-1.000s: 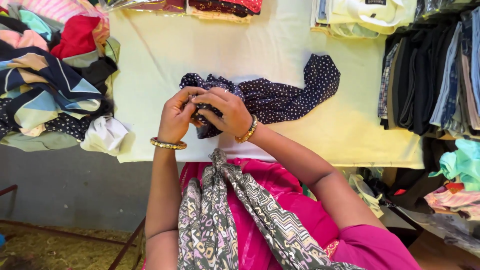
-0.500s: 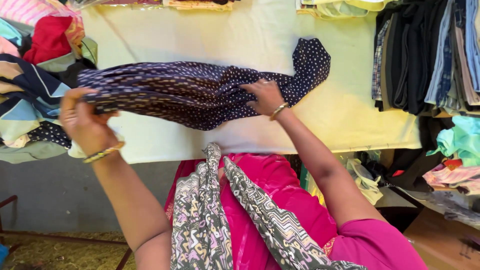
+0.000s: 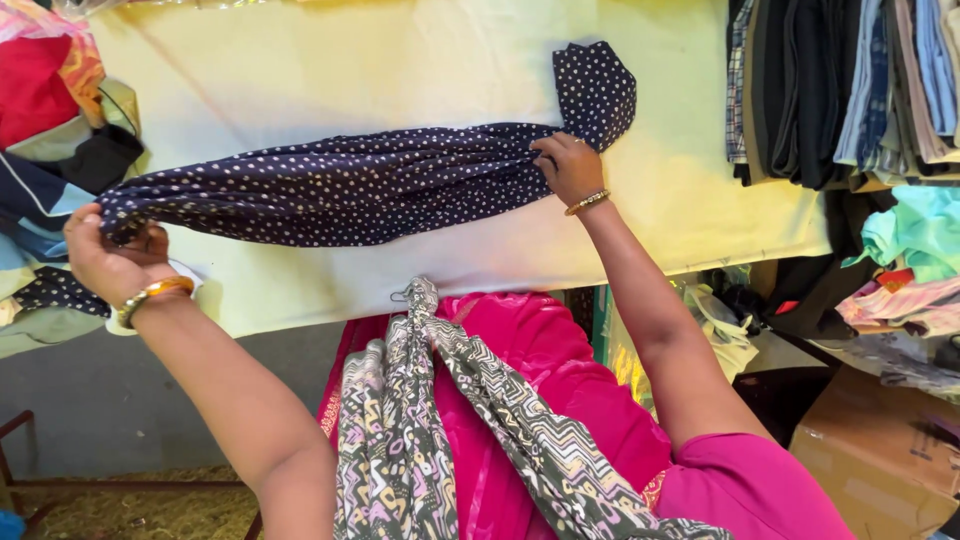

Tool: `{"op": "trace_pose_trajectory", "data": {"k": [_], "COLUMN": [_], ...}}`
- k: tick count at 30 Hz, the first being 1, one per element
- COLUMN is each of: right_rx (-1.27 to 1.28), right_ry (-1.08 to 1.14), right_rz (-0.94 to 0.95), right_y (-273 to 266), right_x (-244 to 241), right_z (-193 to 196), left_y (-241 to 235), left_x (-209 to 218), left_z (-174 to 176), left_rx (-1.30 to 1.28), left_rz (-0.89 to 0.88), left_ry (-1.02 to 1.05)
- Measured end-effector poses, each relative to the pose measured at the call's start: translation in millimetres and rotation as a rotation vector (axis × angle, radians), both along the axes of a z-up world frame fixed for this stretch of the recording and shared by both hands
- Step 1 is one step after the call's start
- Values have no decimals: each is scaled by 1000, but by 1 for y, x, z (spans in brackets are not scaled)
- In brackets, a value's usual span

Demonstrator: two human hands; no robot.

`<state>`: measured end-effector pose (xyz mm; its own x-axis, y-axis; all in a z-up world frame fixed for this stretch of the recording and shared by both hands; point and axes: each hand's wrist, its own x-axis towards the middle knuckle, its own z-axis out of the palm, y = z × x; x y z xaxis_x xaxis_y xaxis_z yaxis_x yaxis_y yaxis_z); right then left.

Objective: The person folds a dark blue polka-dotted garment on a table, smoothing it out and stacking it. They then pick up a light-colored polka-dotted garment, unfold it, and fold it neatly on the same surface.

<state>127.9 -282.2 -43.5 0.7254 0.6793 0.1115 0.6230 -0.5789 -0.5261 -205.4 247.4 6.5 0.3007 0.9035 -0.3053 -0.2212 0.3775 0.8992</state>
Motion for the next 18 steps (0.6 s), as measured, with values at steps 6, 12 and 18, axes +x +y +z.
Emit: {"op": "trace_pose_trajectory", "data": {"k": [6, 12, 18], "right_rx": [-45, -108, -163], "right_ry": [70, 58, 96], "right_rz": [81, 170, 253], "right_y": [-6, -18, -26], "right_x": [-2, 4, 15], "right_z": [7, 10, 12], "left_y": [20, 28, 38], "left_x": [0, 0, -11], "left_z": [-13, -28, -49], "left_rx": [-181, -203, -249], "left_rz": [63, 63, 86], "left_ry": [-37, -29, -53]}}
